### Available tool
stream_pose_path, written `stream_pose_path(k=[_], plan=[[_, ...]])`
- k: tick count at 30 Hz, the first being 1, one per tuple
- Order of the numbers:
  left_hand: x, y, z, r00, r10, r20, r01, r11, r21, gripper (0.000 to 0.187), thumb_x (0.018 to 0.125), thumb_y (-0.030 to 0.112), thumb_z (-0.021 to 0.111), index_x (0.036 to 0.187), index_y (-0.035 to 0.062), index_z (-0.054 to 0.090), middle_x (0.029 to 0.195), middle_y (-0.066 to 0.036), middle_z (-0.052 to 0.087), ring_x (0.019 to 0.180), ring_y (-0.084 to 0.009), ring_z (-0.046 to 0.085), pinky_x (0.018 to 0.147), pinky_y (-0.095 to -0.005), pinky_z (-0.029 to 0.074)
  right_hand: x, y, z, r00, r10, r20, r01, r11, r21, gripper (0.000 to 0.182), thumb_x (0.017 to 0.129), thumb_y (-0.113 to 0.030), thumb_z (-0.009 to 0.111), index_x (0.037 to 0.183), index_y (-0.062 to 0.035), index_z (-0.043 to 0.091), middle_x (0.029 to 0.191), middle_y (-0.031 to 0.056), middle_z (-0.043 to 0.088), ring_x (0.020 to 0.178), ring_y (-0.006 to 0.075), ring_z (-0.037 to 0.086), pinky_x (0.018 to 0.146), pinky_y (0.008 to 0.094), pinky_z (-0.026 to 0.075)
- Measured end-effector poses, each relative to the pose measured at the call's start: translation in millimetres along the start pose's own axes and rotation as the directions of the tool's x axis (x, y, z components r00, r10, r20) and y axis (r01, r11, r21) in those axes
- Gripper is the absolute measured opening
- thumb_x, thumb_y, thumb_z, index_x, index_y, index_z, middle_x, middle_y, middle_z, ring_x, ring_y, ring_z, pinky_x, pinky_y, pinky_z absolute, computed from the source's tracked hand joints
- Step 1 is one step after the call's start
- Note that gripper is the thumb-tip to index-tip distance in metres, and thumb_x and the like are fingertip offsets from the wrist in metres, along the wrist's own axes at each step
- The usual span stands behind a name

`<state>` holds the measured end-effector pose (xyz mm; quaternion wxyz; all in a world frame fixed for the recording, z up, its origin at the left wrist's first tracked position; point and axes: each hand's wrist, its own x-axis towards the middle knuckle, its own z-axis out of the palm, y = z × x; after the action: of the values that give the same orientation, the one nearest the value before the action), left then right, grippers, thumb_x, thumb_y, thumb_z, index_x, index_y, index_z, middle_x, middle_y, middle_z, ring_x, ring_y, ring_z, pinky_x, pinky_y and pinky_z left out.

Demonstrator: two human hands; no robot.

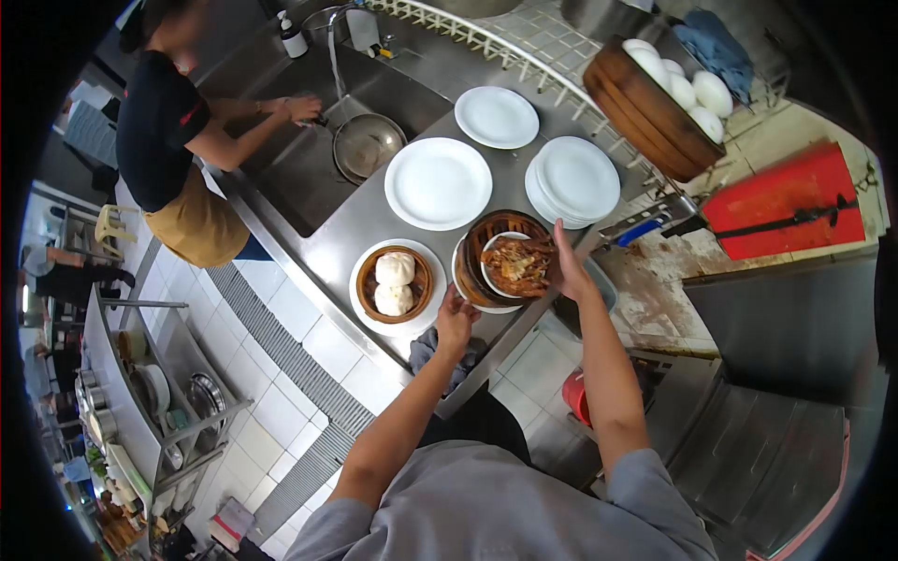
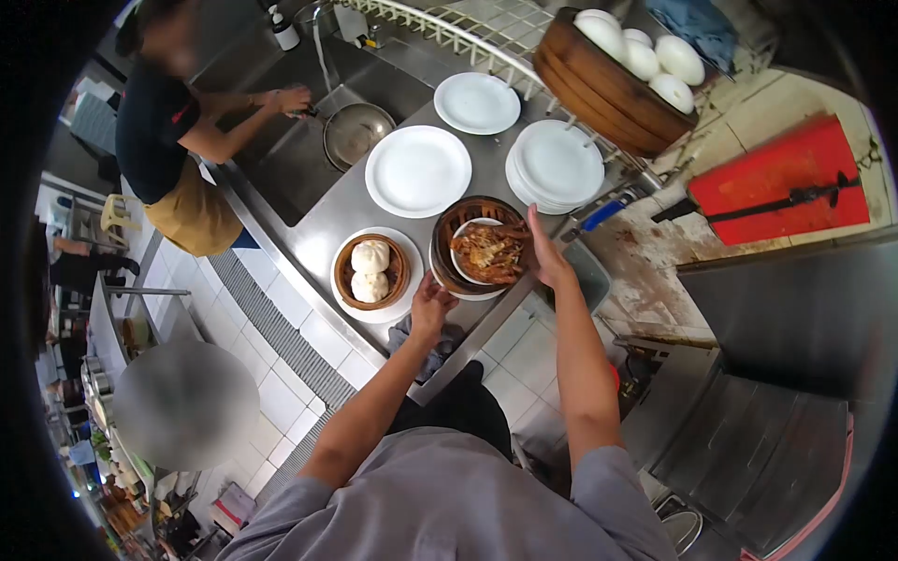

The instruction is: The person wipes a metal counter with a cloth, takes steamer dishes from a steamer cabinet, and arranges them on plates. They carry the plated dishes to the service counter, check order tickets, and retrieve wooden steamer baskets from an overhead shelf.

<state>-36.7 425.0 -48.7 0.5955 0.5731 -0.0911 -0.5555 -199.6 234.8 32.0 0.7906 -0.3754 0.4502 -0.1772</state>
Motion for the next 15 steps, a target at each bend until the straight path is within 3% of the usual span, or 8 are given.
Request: stream_pose_path(k=[4,6,7,10,14,15], plan=[[-4.6,6.3,1.3,1.0,0.019,0.002,-0.019,0.999,0.038,0.053,0.098,0.002,0.05,0.149,0.011,0.037,0.105,-0.007,0.062,0.09,-0.0154,0.064,0.083,-0.0328,0.056,-18.5,-10.2,16.7,0.999,0.028,0.034,-0.028,0.999,0.016,0.1,0.086,-0.082,0.041,0.15,-0.0052,0.035,0.153,0.0152,0.039,0.141,0.0282,0.036,0.113,0.0505,0.033],[-6.7,5.0,-0.4,0.999,0.03,0.031,-0.029,0.999,-0.024,0.047,0.1,0.007,0.049,0.146,0.0108,0.04,0.103,-0.006,0.063,0.087,-0.0159,0.064,0.082,-0.0329,0.056,-20.7,-9.1,17.5,0.995,0.055,-0.082,-0.054,0.998,0.006,0.098,0.087,-0.081,0.042,0.148,-0.0049,0.037,0.149,0.0165,0.043,0.139,0.0278,0.039,0.111,0.0486,0.036],[-6.5,4.5,-0.9,0.999,0.026,0.022,-0.026,0.999,-0.028,0.047,0.1,0.007,0.049,0.146,0.0108,0.04,0.103,-0.006,0.063,0.087,-0.0159,0.064,0.082,-0.0329,0.056,-21.3,-8.6,15.9,0.996,0.056,-0.066,-0.055,0.998,0.006,0.098,0.087,-0.081,0.042,0.147,-0.0044,0.038,0.145,0.017,0.046,0.136,0.0274,0.043,0.11,0.045,0.039],[-6.1,0.6,-1.3,0.999,0.029,-0.021,-0.031,0.989,-0.141,0.035,0.104,0.018,0.047,0.138,0.0114,0.044,0.1,-0.005,0.065,0.083,-0.0155,0.064,0.079,-0.0321,0.055,-22.2,-9.2,10.6,0.998,0.051,-0.04,-0.052,0.998,-0.035,0.095,0.086,-0.081,0.043,0.141,-0.004,0.044,0.132,0.0164,0.057,0.126,0.0291,0.054,0.103,0.0464,0.047],[-9.0,3.6,3.3,0.994,-0.032,-0.101,0.017,0.989,-0.147,0.03,0.106,0.034,0.043,0.129,0.0145,0.044,0.102,-0.002,0.065,0.082,-0.014,0.064,0.077,-0.0326,0.053,-19.3,-9.3,13.7,0.999,0.02,-0.031,-0.022,0.998,-0.064,0.091,0.086,-0.081,0.044,0.136,-0.0046,0.048,0.126,0.0154,0.06,0.118,0.0279,0.058,0.099,0.0441,0.05],[-10.9,4.0,5.0,0.993,-0.029,-0.114,0.015,0.992,-0.123,0.033,0.107,0.037,0.04,0.131,0.015,0.044,0.107,-0.002,0.064,0.088,-0.015,0.064,0.08,-0.0348,0.053,-23.4,-13.1,17.1,0.998,0.048,-0.041,-0.051,0.996,-0.074,0.095,0.087,-0.08,0.043,0.143,-0.0042,0.041,0.135,0.0163,0.054,0.126,0.0275,0.052,0.105,0.0438,0.044]])
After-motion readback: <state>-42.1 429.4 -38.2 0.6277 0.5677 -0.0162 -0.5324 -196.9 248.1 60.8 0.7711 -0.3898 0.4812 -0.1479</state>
